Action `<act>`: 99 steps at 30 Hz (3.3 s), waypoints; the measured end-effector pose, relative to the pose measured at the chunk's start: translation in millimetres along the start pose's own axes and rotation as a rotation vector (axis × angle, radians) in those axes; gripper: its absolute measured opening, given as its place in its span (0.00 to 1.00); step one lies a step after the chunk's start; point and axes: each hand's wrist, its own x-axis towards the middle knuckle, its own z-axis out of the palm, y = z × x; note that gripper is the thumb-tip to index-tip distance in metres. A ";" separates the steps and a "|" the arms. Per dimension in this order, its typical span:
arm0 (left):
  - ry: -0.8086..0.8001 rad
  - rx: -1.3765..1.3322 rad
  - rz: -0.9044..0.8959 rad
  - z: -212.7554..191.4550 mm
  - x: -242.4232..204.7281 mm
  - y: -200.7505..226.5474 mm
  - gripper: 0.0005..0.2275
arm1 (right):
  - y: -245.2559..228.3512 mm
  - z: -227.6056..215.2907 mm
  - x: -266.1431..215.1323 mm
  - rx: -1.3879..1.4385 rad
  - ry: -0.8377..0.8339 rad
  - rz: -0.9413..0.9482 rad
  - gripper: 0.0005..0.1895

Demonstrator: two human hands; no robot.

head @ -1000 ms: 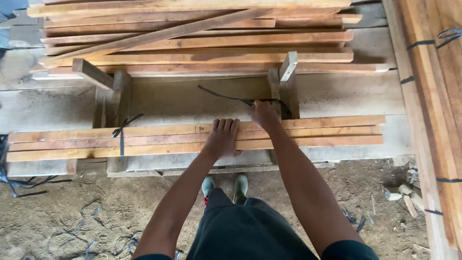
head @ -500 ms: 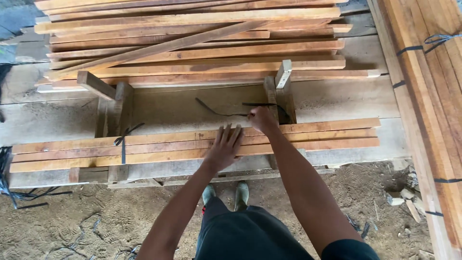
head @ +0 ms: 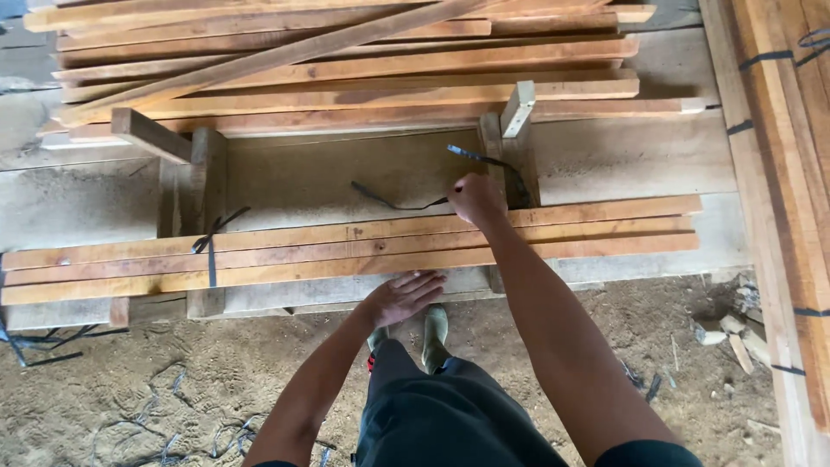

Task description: Bundling pieces of lumber together using plastic straps.

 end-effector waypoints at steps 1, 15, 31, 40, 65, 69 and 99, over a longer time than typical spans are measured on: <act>-0.063 -0.008 0.006 -1.7 2.5 -0.9 0.15 | 4.2 5.6 5.6 0.008 0.008 -0.012 0.12; -0.202 -0.252 -0.546 141.5 -4.4 48.8 0.19 | 4.0 15.6 8.6 -0.109 0.052 -0.027 0.15; -0.298 -0.573 -0.673 54.0 30.4 55.1 0.35 | -11.0 -9.7 -23.1 0.019 0.054 0.015 0.15; -0.135 -0.827 -0.713 23.1 33.0 65.2 0.20 | 4.0 15.2 -14.1 -0.196 0.365 -0.166 0.18; 0.067 -1.165 -1.007 -83.9 42.5 100.2 0.17 | -2.0 -69.5 -221.3 0.201 -0.099 -0.195 0.11; 0.126 -1.128 -0.979 -86.5 52.7 92.3 0.16 | -10.0 -98.0 -220.5 0.590 -0.152 -0.291 0.08; 0.174 -0.916 -1.050 -16.0 188.7 -59.1 0.06 | 88.8 -15.3 28.6 0.664 -0.185 -0.313 0.10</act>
